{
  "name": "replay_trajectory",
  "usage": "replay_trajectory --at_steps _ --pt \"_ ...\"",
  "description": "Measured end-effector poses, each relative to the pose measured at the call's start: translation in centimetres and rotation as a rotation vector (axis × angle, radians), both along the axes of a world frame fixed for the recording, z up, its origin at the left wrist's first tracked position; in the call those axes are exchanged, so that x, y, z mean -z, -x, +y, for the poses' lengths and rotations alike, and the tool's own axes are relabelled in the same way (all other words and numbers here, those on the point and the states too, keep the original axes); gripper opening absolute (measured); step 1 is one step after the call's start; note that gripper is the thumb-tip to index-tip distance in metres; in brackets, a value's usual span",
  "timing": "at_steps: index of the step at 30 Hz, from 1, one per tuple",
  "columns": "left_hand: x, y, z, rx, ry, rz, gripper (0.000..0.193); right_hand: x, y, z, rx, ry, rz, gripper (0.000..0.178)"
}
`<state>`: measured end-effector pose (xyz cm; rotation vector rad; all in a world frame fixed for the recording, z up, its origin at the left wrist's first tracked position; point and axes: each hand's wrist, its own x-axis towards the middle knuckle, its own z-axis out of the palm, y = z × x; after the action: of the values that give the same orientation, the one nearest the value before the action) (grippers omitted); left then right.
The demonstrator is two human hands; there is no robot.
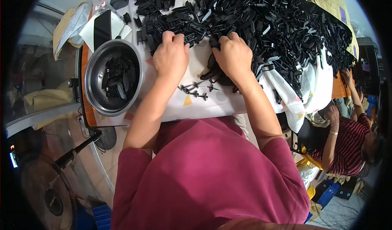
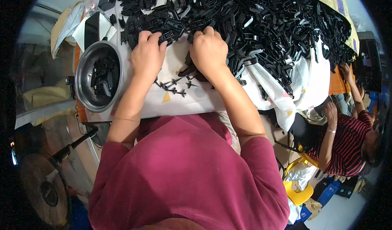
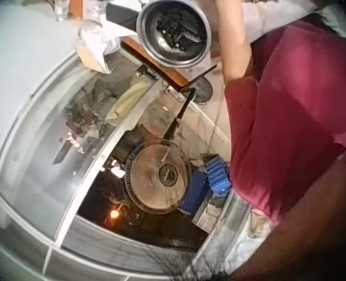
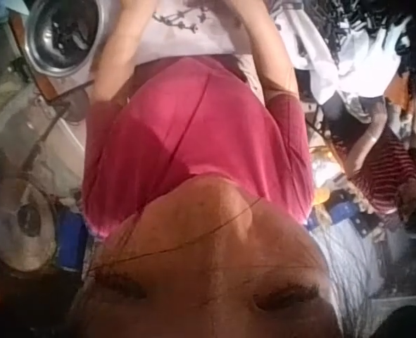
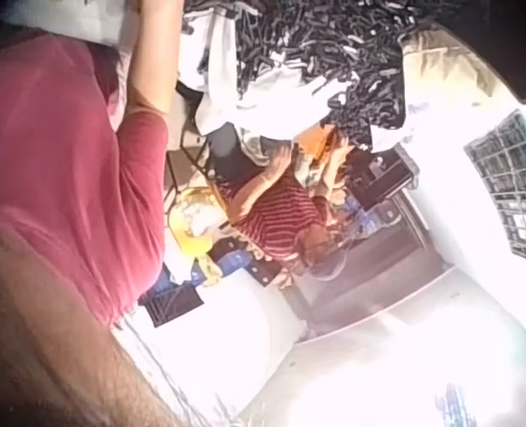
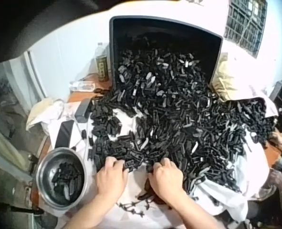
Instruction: Inspecting and assembling small black plastic components at a workstation.
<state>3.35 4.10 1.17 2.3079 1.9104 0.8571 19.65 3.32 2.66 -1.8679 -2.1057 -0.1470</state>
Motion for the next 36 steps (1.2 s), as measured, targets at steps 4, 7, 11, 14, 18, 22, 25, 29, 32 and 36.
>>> replay_trajectory --at_steps 4,7,11,14,18,22,25,29,32,36 --pt "-0.7 0.1 -0.2 -0.005 0.134 -0.081 0.017 -2.0 -0.3 -0.9 -0.056 0.059 0.696 0.029" --pt "-2.4 0.2 -1.1 0.124 0.446 -0.650 0.020 -4.1 -0.2 -1.9 -0.157 0.389 1.617 0.030" --pt "-4.5 1.1 -2.2 0.430 0.933 -1.597 0.028 -5.6 0.5 -2.7 -0.229 0.493 2.019 0.023" --pt "-5.3 0.8 -3.1 0.519 0.827 -1.488 0.035 -5.6 0.0 -2.9 -0.211 0.473 1.915 0.018" --pt "-4.6 1.2 -3.1 0.473 0.458 -1.055 0.036 -5.9 -0.3 -3.4 -0.175 0.481 1.778 0.015" --pt "-5.6 0.9 -3.1 0.547 0.053 -0.718 0.034 -6.5 -0.5 -4.3 -0.212 0.523 1.855 0.016" --pt "-6.2 0.9 -3.5 0.535 0.073 -0.679 0.035 -6.7 -0.5 -4.4 -0.172 0.518 1.755 0.015" --pt "-5.8 1.2 -4.2 0.521 -0.029 -0.670 0.035 -6.8 -1.6 -4.1 -0.156 0.657 1.658 0.012" --pt "-5.9 1.2 -4.3 0.543 -0.121 -0.506 0.034 -6.3 -1.9 -4.2 -0.131 0.766 1.624 0.011" --pt "-5.7 1.5 -4.3 0.577 -0.059 -0.510 0.035 -5.9 -1.8 -4.5 -0.101 0.792 1.612 0.011"
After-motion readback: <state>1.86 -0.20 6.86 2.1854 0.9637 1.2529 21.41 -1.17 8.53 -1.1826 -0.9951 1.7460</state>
